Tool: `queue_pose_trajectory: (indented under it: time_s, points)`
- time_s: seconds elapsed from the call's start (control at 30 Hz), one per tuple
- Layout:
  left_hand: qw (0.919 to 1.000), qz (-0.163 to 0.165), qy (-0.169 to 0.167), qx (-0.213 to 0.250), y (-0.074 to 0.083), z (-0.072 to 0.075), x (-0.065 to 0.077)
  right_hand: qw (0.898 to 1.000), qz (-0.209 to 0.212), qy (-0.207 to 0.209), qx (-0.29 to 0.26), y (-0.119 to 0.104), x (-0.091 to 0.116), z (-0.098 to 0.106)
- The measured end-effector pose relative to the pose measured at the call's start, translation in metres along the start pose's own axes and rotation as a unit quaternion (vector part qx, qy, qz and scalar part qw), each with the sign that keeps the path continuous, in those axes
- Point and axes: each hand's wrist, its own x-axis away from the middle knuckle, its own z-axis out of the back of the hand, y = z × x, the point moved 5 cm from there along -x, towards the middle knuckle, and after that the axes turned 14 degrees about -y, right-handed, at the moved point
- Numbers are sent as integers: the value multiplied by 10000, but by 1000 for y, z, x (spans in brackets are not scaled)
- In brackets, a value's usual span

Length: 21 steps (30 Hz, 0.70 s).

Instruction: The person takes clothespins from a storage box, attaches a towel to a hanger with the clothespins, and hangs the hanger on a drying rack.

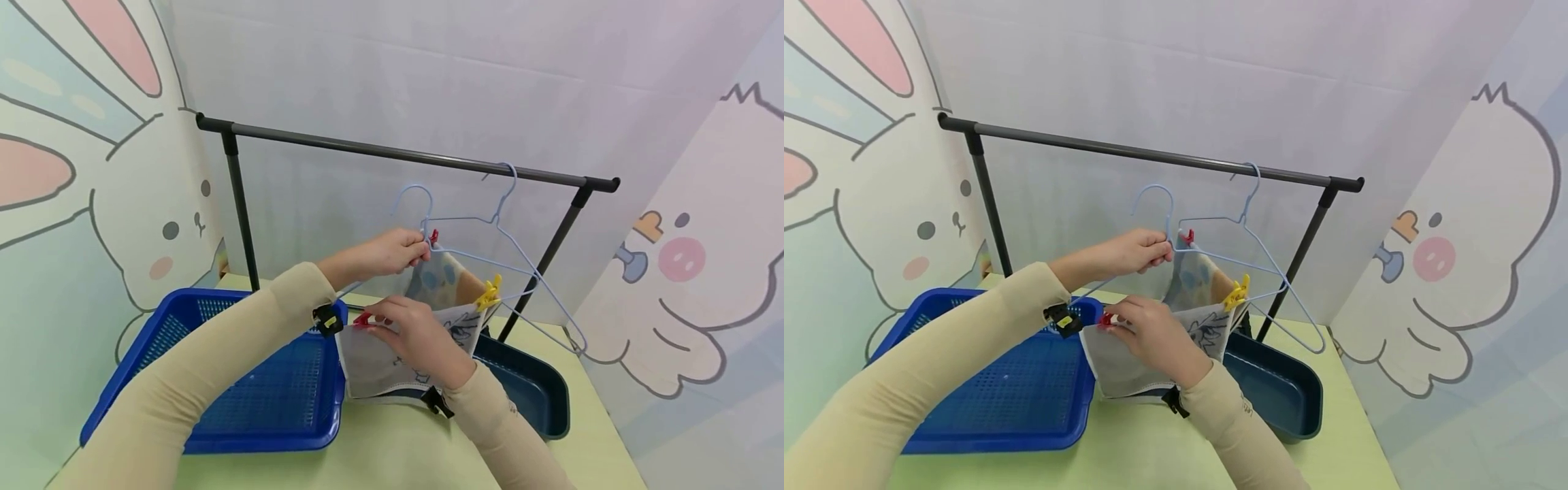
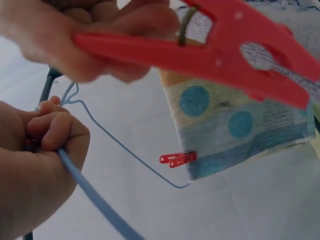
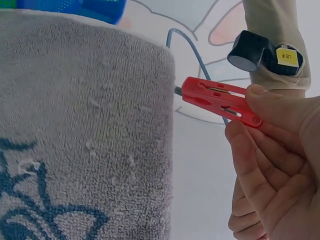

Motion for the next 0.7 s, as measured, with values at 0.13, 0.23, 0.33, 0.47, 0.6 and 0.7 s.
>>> queue_pose_trajectory:
  time_s: [0.13,0.23,0.33,0.47,0.6,0.7]
  points:
    - [10000,3,3,-15,-1,0,-2,10000,-16,-69,13,2,0,1]
    - [10000,12,6,-35,0,0,-3,9999,-67,-118,-68,3,0,3]
    - [10000,37,2,-30,1,-1,-4,9998,-74,-146,-105,3,0,5]
    - [10000,49,-15,2,2,-2,-4,9997,-58,-223,-122,3,-1,6]
    - [9999,16,-52,110,3,-3,-4,9996,7,-251,-159,3,-3,6]
    - [9998,7,-65,212,2,-3,-5,9995,45,-269,-141,3,-4,5]
